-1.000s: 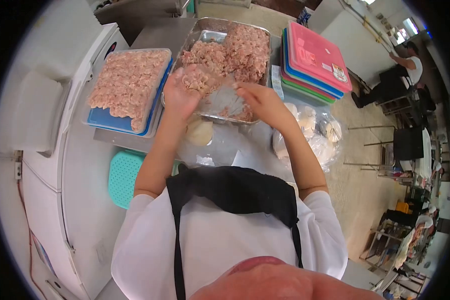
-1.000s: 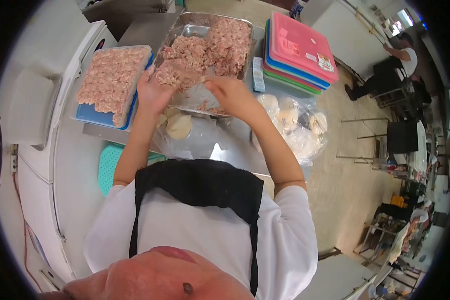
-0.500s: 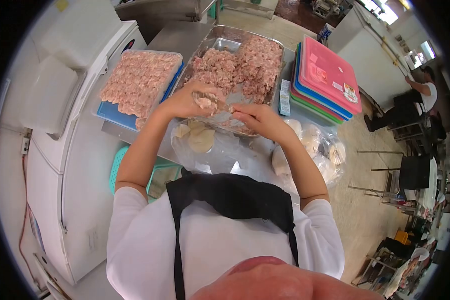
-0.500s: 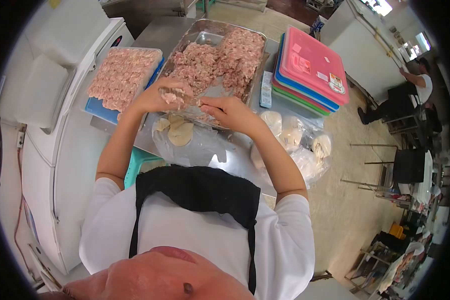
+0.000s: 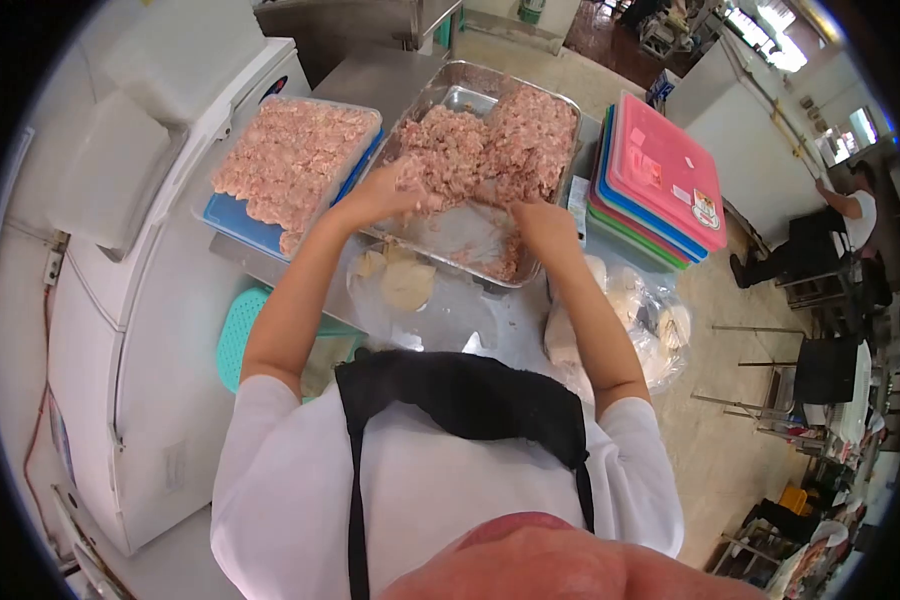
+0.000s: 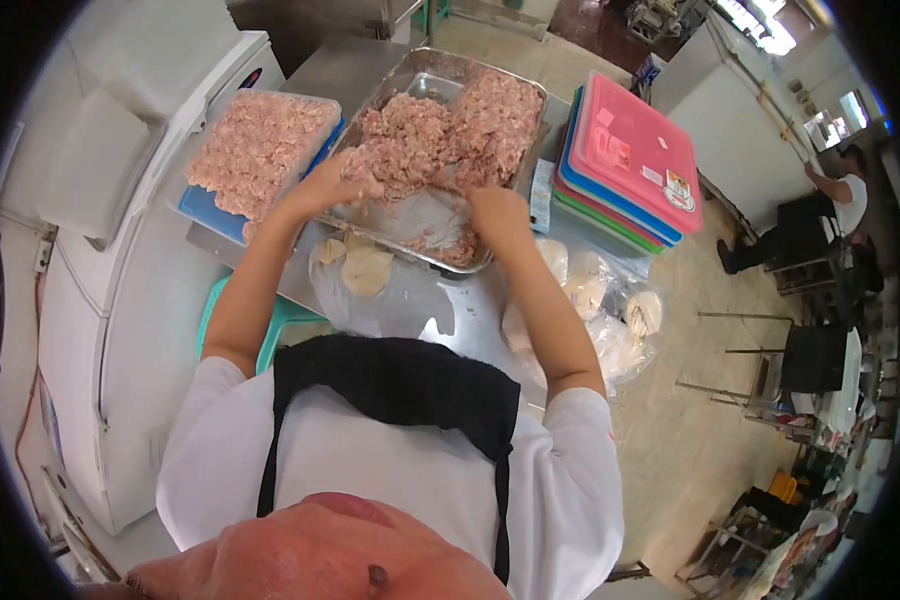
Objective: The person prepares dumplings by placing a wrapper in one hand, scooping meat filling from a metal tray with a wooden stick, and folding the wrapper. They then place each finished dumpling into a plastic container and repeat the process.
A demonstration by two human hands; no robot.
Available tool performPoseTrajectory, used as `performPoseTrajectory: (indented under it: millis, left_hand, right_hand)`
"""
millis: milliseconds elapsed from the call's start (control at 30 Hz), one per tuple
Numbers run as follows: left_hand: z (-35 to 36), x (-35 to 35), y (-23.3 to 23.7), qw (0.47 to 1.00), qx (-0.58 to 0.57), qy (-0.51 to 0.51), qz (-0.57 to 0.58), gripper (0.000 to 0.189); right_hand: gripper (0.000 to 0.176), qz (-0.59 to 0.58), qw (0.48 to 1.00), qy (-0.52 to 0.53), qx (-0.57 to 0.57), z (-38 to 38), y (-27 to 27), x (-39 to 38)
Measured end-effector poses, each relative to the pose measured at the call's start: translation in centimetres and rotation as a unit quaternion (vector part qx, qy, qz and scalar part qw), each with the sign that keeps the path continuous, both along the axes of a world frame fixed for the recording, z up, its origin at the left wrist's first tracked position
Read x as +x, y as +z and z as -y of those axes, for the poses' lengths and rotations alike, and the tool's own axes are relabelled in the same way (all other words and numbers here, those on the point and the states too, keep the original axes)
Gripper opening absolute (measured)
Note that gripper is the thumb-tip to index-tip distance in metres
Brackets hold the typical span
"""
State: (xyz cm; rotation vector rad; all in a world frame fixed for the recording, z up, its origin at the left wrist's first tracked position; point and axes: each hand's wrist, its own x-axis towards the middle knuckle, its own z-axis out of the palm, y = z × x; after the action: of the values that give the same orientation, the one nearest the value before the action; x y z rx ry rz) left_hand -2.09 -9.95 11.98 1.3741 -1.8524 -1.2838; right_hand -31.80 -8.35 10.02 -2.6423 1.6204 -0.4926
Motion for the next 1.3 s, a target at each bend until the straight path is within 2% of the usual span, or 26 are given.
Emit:
performPoseTrajectory:
  millis: [33, 67, 133, 167, 233, 267, 333, 433, 467, 533, 567, 633, 667, 767, 833, 900, 1000, 1033, 1133, 1167, 1267, 1300]
  left_hand:
    - [-0.3, 0.4, 0.1, 1.000, 0.016, 0.004, 0.013, 0.067]
    - [-0.3, 0.5, 0.2, 0.992, -0.119, -0.008, 0.033, 0.070]
    - [-1.6, 0.1, 1.4, 0.925, -0.373, -0.028, 0.061, 0.074]
    - [-2.3, -0.2, 2.4, 0.937, -0.346, -0.042, 0.026, 0.072]
    - [-3.4, -0.7, 5.3, 0.952, -0.296, -0.069, -0.040, 0.068]
    - [-3.5, -0.9, 5.7, 0.958, -0.270, -0.091, -0.020, 0.064]
    - [-3.2, -1.1, 6.4, 0.966, -0.218, -0.136, 0.020, 0.056]
    - [-1.9, -0.4, 4.8, 0.937, -0.298, -0.181, 0.039, 0.046]
    - [-1.9, -0.2, 4.0, 0.946, -0.279, -0.160, 0.035, 0.046]
    - [-2.3, 0.2, 3.6, 0.963, -0.239, -0.122, 0.028, 0.047]
    - [-2.2, 0.4, 3.7, 0.957, -0.262, -0.122, 0.024, 0.049]
    - [-2.1, 0.8, 4.0, 0.945, -0.305, -0.121, 0.012, 0.054]
    - [-2.1, 0.7, 4.2, 0.952, -0.279, -0.125, 0.009, 0.055]
    - [-2.2, 0.9, 4.8, 0.975, -0.188, -0.120, 0.000, 0.057]
    - [-2.2, 2.1, 4.6, 0.990, -0.111, -0.088, -0.008, 0.056]
    - [-2.9, 3.2, 6.0, 0.987, -0.090, -0.124, -0.055, 0.052]
    - [-3.3, 4.4, 7.4, 0.967, -0.176, -0.172, -0.058, 0.045]
    - [-3.3, 4.9, 7.5, 0.955, -0.225, -0.186, -0.048, 0.042]
    - [-1.5, 7.0, 6.7, 0.925, -0.246, -0.288, -0.016, 0.040]
    - [-1.3, 7.6, 6.3, 0.933, -0.241, -0.266, -0.001, 0.041]
    - [-1.4, 8.8, 5.7, 0.949, -0.226, -0.215, 0.035, 0.044]
    - [-1.0, 9.0, 5.7, 0.953, -0.225, -0.201, 0.040, 0.046]
  right_hand:
    - [0.024, -0.003, 0.999, -0.009, 0.033, -0.2, -0.5, -1.4]
    - [0.025, -0.010, 0.998, -0.017, 0.064, 0.0, -1.1, -2.3]
    - [0.028, 0.131, 0.986, -0.033, 0.101, -1.4, 1.6, -2.3]
    - [0.030, 0.201, 0.972, -0.042, 0.118, -2.4, 3.3, -2.3]
    - [0.031, 0.294, 0.939, 0.013, 0.175, -4.2, 6.6, -1.2]
    - [0.032, 0.341, 0.917, 0.040, 0.203, -5.0, 7.3, -0.5]
    - [0.031, 0.341, 0.922, 0.098, 0.154, -6.0, 6.0, 1.8]
    - [0.029, 0.276, 0.944, 0.136, 0.119, -5.7, 5.7, 1.9]
    - [0.028, 0.245, 0.953, 0.142, 0.112, -5.5, 5.9, 1.7]
    - [0.027, 0.166, 0.982, 0.050, 0.075, -6.6, 8.9, 1.8]
    - [0.026, 0.124, 0.991, 0.004, 0.055, -7.1, 10.0, 2.0]
    - [0.024, 0.146, 0.986, 0.053, -0.053, -8.1, 8.8, 3.7]
    - [0.023, 0.156, 0.979, 0.075, -0.104, -8.5, 8.2, 4.3]
    - [0.026, 0.128, 0.991, 0.035, -0.027, -7.6, 8.4, 4.0]
    - [0.028, 0.205, 0.979, 0.003, 0.020, -7.4, 9.5, 2.5]
    - [0.031, 0.300, 0.947, -0.037, 0.108, -8.6, 11.5, 2.7]
    - [0.032, 0.313, 0.939, 0.015, 0.144, -10.2, 11.3, 5.7]
    - [0.033, 0.229, 0.969, 0.046, 0.085, -10.2, 10.5, 7.6]
    - [0.032, 0.238, 0.959, 0.043, 0.146, -10.0, 7.8, 11.3]
    - [0.030, 0.227, 0.963, 0.028, 0.141, -9.6, 7.6, 11.3]
    - [0.026, 0.065, 0.995, -0.063, -0.047, -10.7, 10.3, 13.3]
    - [0.022, 0.100, 0.984, -0.078, -0.127, -11.2, 9.9, 14.7]
